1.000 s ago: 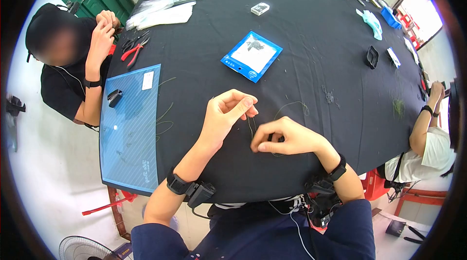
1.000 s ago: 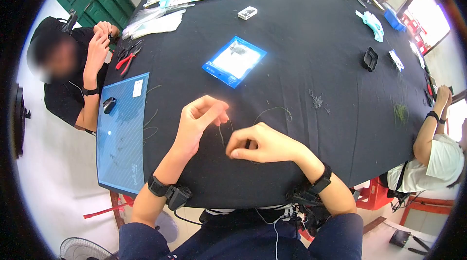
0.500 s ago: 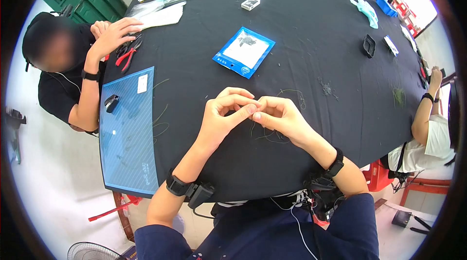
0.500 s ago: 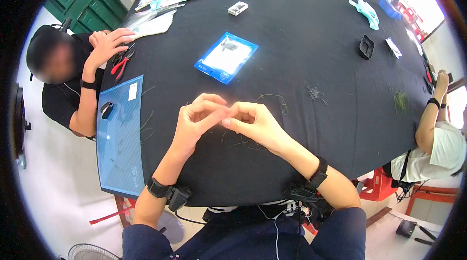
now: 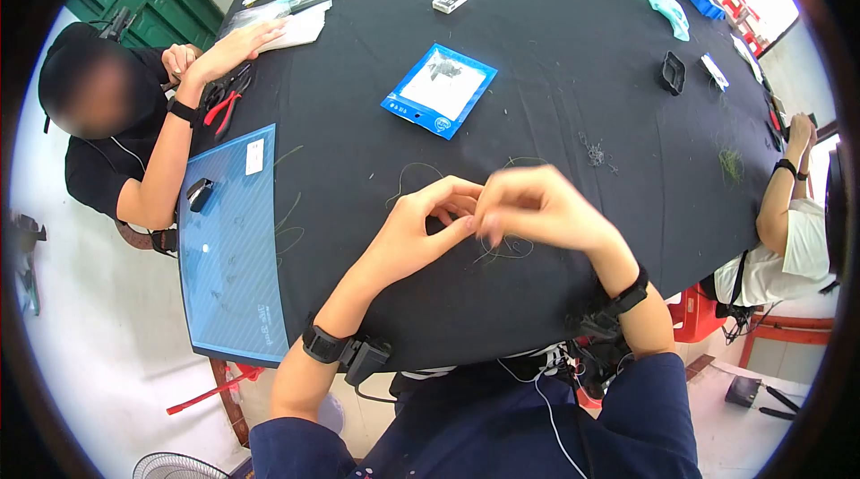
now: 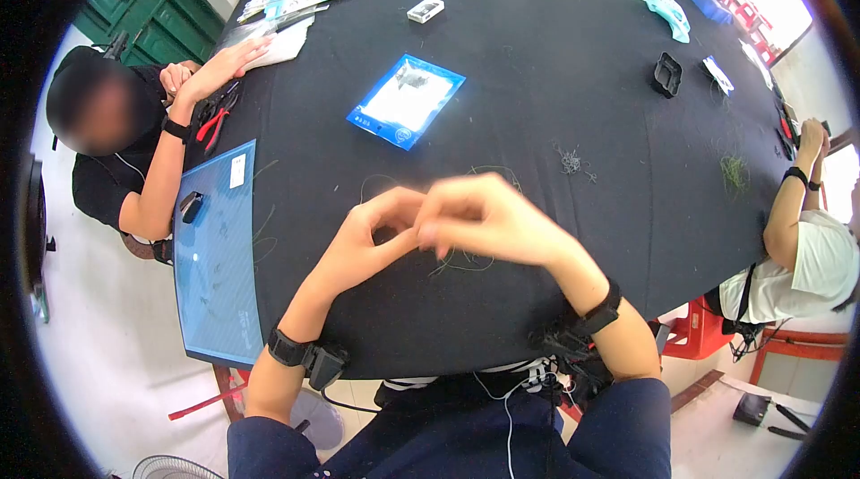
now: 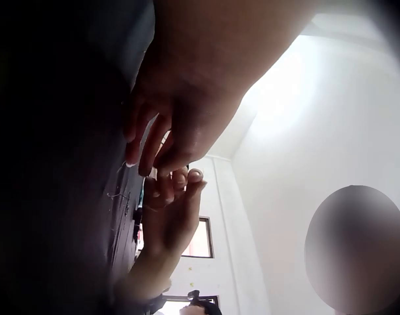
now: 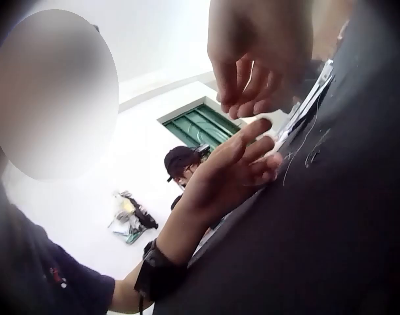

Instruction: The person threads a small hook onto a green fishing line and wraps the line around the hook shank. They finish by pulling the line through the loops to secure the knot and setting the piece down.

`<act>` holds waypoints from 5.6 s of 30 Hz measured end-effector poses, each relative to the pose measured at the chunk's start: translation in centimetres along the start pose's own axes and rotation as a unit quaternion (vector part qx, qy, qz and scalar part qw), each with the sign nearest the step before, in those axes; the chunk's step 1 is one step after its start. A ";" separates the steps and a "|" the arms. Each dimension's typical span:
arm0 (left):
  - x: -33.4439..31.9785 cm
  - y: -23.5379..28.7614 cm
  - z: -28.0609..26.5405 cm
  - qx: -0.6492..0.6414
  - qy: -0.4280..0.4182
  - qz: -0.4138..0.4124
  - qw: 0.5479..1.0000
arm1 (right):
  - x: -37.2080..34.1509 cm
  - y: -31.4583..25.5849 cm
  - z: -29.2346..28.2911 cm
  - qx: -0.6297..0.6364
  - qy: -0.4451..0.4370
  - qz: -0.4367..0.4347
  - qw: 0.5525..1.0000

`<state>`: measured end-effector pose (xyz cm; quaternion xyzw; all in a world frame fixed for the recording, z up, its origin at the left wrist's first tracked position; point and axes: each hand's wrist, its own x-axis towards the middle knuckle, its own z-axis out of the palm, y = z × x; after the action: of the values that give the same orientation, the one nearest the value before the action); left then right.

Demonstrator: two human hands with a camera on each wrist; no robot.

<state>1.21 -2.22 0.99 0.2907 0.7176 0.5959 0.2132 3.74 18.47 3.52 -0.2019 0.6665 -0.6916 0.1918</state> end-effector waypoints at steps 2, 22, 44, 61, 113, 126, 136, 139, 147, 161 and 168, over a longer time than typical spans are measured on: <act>-0.2 0.1 0.3 -0.016 -0.028 -0.003 0.999 | 0.0 0.0 -1.4 -0.009 0.099 -0.003 0.995; -0.4 0.3 2.7 0.375 0.053 0.266 0.887 | 0.9 1.8 -2.2 0.105 0.145 -0.027 0.983; -0.6 0.5 1.6 -0.230 0.201 -0.099 0.947 | 1.2 2.4 2.0 0.080 0.134 0.001 0.988; -0.3 -0.4 1.5 -0.057 0.190 -0.019 0.980 | 1.2 2.5 1.4 -0.180 0.176 -0.120 0.960; -0.4 0.1 1.3 -0.063 0.238 0.019 0.969 | 1.1 3.3 1.5 -0.017 0.156 -0.032 0.987; -0.6 0.8 1.1 0.010 0.290 0.087 0.953 | 0.7 1.6 0.9 0.169 0.055 0.031 0.984; -1.1 0.6 1.4 0.016 0.272 0.140 0.952 | 1.2 3.3 3.0 0.112 -0.074 0.030 0.991; -1.1 0.8 1.3 0.005 0.312 0.117 0.943 | 1.1 2.7 1.7 0.036 -0.144 0.075 0.986; -1.1 0.6 0.5 -0.293 0.259 0.055 0.919 | 1.4 2.8 1.7 0.024 0.130 -0.030 0.991; -1.3 0.6 0.6 -0.006 0.323 0.087 0.942 | 0.3 1.8 1.9 0.143 -0.123 0.106 0.976; -1.3 1.3 0.5 -0.038 0.350 0.070 0.933 | 0.6 2.0 -1.8 0.167 0.173 -0.150 0.959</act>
<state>2.65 -2.58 2.13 0.1048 0.7012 0.7004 -0.0826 2.25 19.61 1.52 -0.1425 0.5264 -0.8382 -0.0015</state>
